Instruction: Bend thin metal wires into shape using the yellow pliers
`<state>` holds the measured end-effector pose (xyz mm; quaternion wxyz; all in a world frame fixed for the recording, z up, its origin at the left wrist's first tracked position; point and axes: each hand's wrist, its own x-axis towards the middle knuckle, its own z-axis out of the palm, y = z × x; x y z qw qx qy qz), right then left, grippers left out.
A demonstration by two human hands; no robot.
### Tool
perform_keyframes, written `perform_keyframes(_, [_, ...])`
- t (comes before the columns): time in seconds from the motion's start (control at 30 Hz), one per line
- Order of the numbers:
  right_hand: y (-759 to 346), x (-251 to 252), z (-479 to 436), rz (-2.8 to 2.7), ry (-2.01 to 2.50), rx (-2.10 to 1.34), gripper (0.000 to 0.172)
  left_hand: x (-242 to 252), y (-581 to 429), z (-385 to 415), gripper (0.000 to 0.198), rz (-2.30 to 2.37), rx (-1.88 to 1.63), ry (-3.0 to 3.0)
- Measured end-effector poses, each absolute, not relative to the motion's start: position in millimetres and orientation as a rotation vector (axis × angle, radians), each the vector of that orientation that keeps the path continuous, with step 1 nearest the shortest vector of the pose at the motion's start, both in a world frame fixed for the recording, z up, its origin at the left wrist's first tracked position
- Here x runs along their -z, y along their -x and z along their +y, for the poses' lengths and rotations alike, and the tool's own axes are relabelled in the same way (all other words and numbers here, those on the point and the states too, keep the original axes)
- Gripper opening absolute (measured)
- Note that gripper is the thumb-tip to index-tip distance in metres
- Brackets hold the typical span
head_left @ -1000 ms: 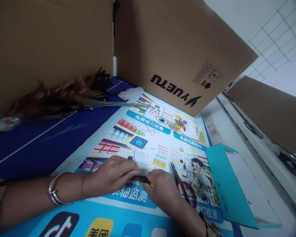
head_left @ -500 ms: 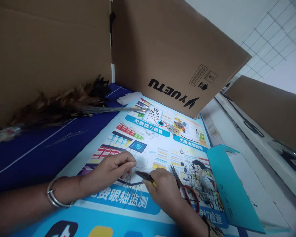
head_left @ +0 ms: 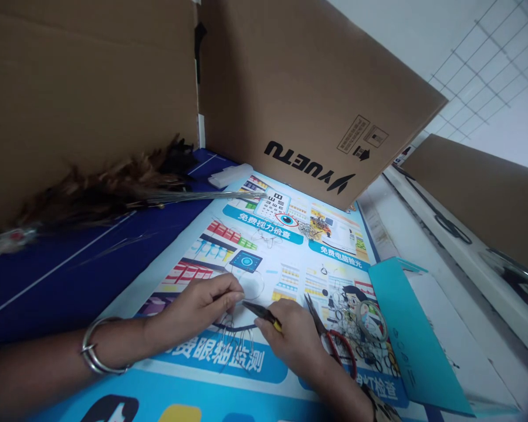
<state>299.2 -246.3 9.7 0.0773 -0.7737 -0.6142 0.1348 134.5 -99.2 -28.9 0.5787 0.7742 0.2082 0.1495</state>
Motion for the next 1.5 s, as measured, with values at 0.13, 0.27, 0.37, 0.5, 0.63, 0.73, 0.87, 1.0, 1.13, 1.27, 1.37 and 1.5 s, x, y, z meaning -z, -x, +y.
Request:
perform_keyframes(0.13, [-299.3, -9.5, -245.4, -1.883, 2.329, -0.383, 0.021, 27.3, -133.7, -100.6, 0.026, 0.491, -0.341, -1.817])
perform_keyframes(0.27, [-299.4, -9.5, -245.0, -1.894, 2.35, -0.393, 0.021, 26.3, -132.9, -102.3, 0.026, 0.481, -0.321, -1.787])
perform_keyframes(0.37, [-298.8, -10.3, -244.9, -1.904, 2.367, -0.396, 0.021, 26.2, -133.5, -103.9, 0.026, 0.472, -0.298, -1.71])
perform_keyframes(0.5, [-297.1, -9.2, -244.5, -1.932, 2.37, -0.365, 0.021, 27.0, -135.2, -106.7, 0.025, 0.483, -0.308, -1.675])
perform_keyframes(0.63, [-296.6, -7.2, -243.9, -1.93, 2.372, -0.356, 0.021, 29.7, -136.6, -107.6, 0.025, 0.473, -0.315, -1.641])
perform_keyframes(0.73, [-297.3, -7.3, -243.9, -1.915, 2.377, -0.408, 0.024, 30.9, -137.0, -105.6, 0.024, 0.458, -0.314, -1.671])
perform_keyframes(0.87, [-298.7, -5.7, -244.5, -1.911, 2.37, -0.413, 0.025, 29.9, -136.5, -99.8, 0.025, 0.441, -0.302, -1.728])
perform_keyframes(1.0, [-302.0, 0.1, -244.2, -1.843, 2.363, -0.383, 0.023, 26.1, -133.9, -86.9, 0.025, 0.473, -0.341, -1.743])
perform_keyframes(1.13, [-305.7, 5.6, -243.4, -1.752, 2.349, -0.357, 0.023, 21.5, -129.5, -69.5, 0.026, 0.555, -0.465, -1.859])
perform_keyframes(1.27, [-306.0, 8.8, -243.9, -1.733, 2.326, -0.324, 0.021, 20.9, -127.8, -60.8, 0.025, 0.583, -0.461, -1.956])
perform_keyframes(1.37, [-305.8, 10.8, -244.1, -1.735, 2.317, -0.305, 0.02, 23.4, -128.6, -59.1, 0.023, 0.632, -0.452, -1.934])
perform_keyframes(1.5, [-306.8, 13.3, -243.3, -1.734, 2.31, -0.276, 0.018, 27.6, -129.6, -55.5, 0.02, 0.672, -0.488, -1.891])
